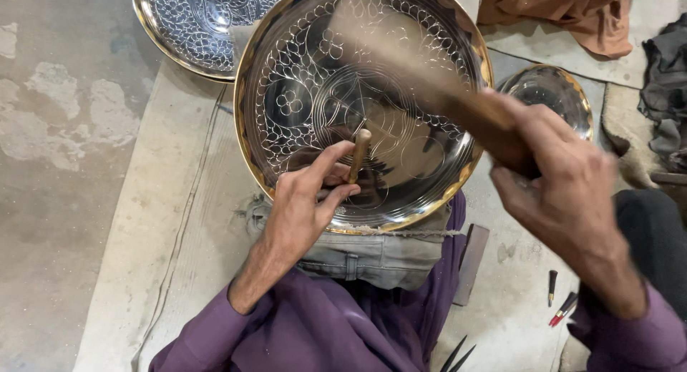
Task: The person sits on the floor with a large decorated metal tray resting on a cushion on their lap. They hold a small chisel against the tray's surface with one hand and strike it with a wooden mallet held in the other hand, repeatedly repositioning the chisel to chase the engraved floral pattern across the tray.
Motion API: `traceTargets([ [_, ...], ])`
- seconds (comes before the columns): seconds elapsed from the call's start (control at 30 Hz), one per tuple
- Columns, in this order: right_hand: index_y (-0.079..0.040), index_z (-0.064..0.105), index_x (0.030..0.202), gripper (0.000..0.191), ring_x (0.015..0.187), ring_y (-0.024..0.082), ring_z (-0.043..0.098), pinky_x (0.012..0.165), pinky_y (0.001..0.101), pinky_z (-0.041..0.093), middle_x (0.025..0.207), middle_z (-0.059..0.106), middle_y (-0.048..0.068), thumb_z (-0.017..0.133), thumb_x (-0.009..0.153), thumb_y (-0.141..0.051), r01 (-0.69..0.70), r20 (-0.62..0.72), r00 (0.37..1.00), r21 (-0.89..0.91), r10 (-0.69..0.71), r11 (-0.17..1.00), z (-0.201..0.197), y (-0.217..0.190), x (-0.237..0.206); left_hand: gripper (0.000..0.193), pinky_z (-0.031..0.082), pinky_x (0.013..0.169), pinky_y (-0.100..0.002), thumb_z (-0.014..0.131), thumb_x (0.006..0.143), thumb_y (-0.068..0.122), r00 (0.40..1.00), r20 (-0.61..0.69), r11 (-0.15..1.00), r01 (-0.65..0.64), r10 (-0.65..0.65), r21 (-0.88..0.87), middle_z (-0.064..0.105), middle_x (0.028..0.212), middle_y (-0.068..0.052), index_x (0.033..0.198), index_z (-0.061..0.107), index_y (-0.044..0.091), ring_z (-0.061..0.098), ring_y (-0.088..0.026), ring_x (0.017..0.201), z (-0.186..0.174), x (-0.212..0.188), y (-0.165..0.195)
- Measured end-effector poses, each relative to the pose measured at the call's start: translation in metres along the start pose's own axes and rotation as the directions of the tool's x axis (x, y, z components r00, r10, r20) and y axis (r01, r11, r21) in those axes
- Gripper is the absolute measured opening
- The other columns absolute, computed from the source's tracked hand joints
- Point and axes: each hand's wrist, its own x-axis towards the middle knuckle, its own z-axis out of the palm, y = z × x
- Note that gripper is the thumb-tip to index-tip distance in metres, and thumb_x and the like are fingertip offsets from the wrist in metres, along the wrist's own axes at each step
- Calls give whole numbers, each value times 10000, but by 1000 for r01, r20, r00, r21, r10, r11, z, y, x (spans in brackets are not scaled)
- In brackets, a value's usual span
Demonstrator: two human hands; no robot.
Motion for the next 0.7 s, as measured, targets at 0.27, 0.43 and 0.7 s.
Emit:
traceTargets([
  [0.27, -171, 536, 1530, 671, 929, 233, 720, 775, 379, 618, 1186, 723, 138, 722, 886, -132, -36, -4, 999, 64, 36, 997, 3, 2, -16, 568, 669, 838, -363, 726, 909, 37, 998, 65, 998, -11, 14, -54, 782, 1047, -141, 1436, 531, 120, 799, -240, 995, -9, 3, 5],
  [0.43, -268, 523, 1505, 716, 779, 200, 731, 715, 363, 632, 1034, 769, 29, 768, 844, -140, -138, 222, 955, -250, 195, 958, 7, 0, -29, 587, 642, 831, -386, 751, 887, 71, 996, 85, 999, -34, 34, 6, 784, 1020, -151, 1431, 534, 118, 789, -261, 983, -11, 5, 7],
  [0.7, -155, 573, 1492, 722, 872, 262, 726, 807, 372, 606, 1097, 730, 127, 769, 802, -71, -130, -30, 991, 100, 133, 987, 23, -6, -50, 577, 622, 842, -384, 726, 893, 42, 983, 158, 995, -96, 97, -14, 776, 1071, -155, 1432, 532, 115, 780, -286, 1002, -13, 10, 7],
])
